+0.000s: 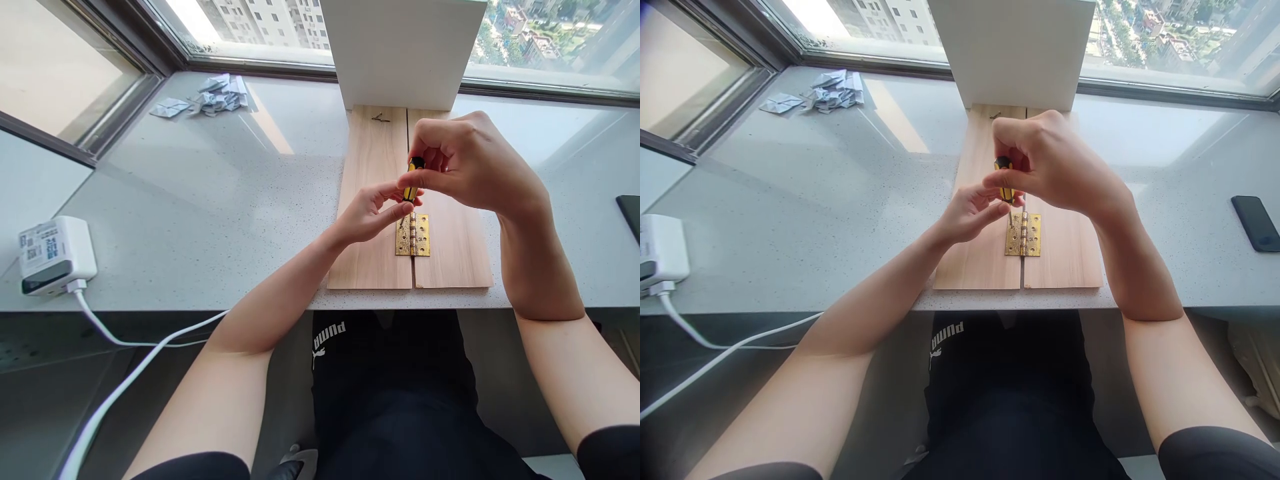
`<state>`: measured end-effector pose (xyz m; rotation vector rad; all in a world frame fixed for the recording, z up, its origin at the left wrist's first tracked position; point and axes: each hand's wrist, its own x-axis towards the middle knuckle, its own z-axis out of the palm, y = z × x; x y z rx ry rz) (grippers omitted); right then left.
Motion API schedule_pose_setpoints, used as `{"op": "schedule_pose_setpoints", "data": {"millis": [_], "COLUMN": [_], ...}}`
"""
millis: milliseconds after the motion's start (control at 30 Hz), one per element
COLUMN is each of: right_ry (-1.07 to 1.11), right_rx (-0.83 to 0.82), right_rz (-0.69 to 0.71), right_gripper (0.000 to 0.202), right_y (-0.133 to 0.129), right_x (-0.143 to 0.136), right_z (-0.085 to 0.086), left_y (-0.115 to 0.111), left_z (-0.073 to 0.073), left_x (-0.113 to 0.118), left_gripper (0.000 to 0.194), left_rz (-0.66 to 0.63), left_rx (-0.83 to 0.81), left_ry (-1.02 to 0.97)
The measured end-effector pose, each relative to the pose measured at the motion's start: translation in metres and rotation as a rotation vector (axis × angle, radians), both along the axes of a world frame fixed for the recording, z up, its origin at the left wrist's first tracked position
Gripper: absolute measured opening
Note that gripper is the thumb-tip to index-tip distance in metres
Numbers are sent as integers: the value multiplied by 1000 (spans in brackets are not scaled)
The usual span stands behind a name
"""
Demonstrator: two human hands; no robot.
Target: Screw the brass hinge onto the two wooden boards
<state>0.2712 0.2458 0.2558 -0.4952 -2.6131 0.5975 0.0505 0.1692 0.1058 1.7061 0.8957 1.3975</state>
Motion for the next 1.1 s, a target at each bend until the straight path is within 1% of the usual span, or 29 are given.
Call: {"op": "schedule_pose_setpoints", "data": {"millis": [67, 167, 233, 300, 367, 467, 500, 567, 633, 733, 800, 867, 900, 933, 1000, 1067, 1100], "right_ry": [2, -15, -12, -3, -10, -3, 6, 15, 16, 34, 27, 10, 4, 7, 9, -1, -8], "right_rx": [-8, 7, 18, 28, 27, 8, 4, -8, -20, -2, 21, 24, 19, 10, -18, -65, -94], "right_rz": [19, 17, 0, -24, -42, -40, -39, -45, -25, 48, 63, 65, 68, 76, 91, 98, 99], "right_gripper": [45, 52, 54, 51, 50, 53, 54, 51, 47, 42, 28, 11, 11, 15, 19, 17, 15], "right_y": [-3, -7, -9, -9, -9, -7, -7, -5, -4, -2, -2, -3, -4, -5, -5, -3, -2], "right_x": [-5, -7, -5, -3, -1, -2, -3, -4, -4, -2, 2, 5, 7, 8, 9, 9, 9], "right_z": [-2, -2, -2, -1, -1, -1, -1, -2, -3, -5, -5, -3, -2, -1, 2, 4, 4], "left_y": [8, 23, 30, 34, 38, 42, 42, 41, 39, 37, 37, 37, 38, 38, 38, 38, 38], "left_z": [20, 54, 69, 75, 76, 78, 79, 81, 78, 67, 59, 55, 54, 54, 57, 59, 59], "left_x": [-7, -20, -26, -28, -28, -25, -24, -22, -21, -21, -23, -26, -28, -30, -34, -36, -36], "left_gripper": [52, 47, 46, 45, 49, 59, 62, 64, 63, 57, 52, 46, 44, 43, 45, 46, 46], "left_rz": [-26, -126, -221, -122, -114, -214, -225, -200, -180, -144, -85, -28, -16, -19, -59, -84, -76], "left_rx": [4, -88, -149, -94, -59, -54, -55, -62, -74, -66, -54, -56, -62, -70, -84, -87, -86], "left_ry": [25, 107, 226, 166, 166, 247, 251, 212, 171, 115, 56, 19, 22, 39, 93, 109, 94]}}
